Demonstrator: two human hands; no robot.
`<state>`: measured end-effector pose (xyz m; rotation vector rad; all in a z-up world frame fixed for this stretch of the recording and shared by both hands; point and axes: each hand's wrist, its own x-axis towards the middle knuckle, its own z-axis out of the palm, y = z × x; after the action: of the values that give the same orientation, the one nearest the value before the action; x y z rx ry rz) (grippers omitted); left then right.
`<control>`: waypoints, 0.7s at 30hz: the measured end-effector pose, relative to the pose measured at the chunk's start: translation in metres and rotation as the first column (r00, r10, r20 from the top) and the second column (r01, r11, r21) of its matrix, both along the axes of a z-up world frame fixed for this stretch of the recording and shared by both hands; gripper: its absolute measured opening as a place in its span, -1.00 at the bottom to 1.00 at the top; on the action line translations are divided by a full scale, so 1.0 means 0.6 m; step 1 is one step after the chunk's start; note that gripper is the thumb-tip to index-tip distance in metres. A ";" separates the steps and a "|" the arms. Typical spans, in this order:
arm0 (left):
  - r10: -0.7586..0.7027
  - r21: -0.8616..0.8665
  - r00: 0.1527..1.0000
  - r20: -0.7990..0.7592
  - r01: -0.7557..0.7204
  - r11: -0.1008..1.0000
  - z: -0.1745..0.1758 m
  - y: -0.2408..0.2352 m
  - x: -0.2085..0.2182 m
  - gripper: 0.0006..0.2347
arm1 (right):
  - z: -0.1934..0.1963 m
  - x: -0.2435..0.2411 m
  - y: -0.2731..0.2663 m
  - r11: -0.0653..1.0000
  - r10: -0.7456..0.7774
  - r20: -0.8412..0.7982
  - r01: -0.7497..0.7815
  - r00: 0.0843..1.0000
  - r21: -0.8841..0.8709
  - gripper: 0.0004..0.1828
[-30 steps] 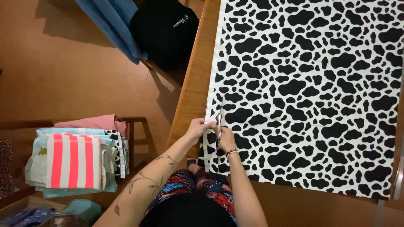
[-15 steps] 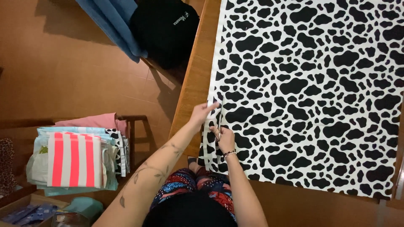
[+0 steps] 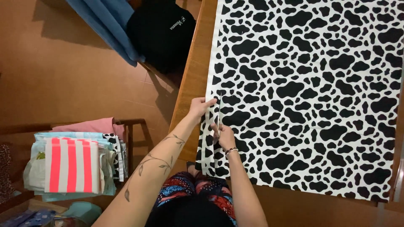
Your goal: The person cuts a piece of black and white cow-print fabric on a wooden table using scissors. They trim the edges of the fabric, making several cuts along the sides.
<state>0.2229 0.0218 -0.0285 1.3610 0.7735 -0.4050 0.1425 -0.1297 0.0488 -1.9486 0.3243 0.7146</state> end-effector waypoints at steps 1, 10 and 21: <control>0.001 0.001 1.000 0.000 -0.001 1.000 0.015 0.000 0.000 -0.59 | 0.005 0.001 0.002 1.000 0.001 0.000 -0.001 1.000 0.001 -0.28; 0.012 -0.060 1.000 0.000 -0.012 0.998 0.041 0.001 -0.004 -0.56 | -0.047 -0.010 0.001 0.998 -0.056 0.026 0.057 0.998 -0.011 -0.31; 0.035 -0.168 0.999 -0.004 -0.036 0.985 0.033 0.007 -0.005 -0.58 | -0.007 0.000 0.013 0.999 -0.024 -0.013 0.024 1.000 -0.049 -0.32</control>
<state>0.2200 0.0261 -0.0085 1.1877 0.7462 -0.4331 0.1425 -0.1221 0.0448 -1.9831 0.3761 0.7105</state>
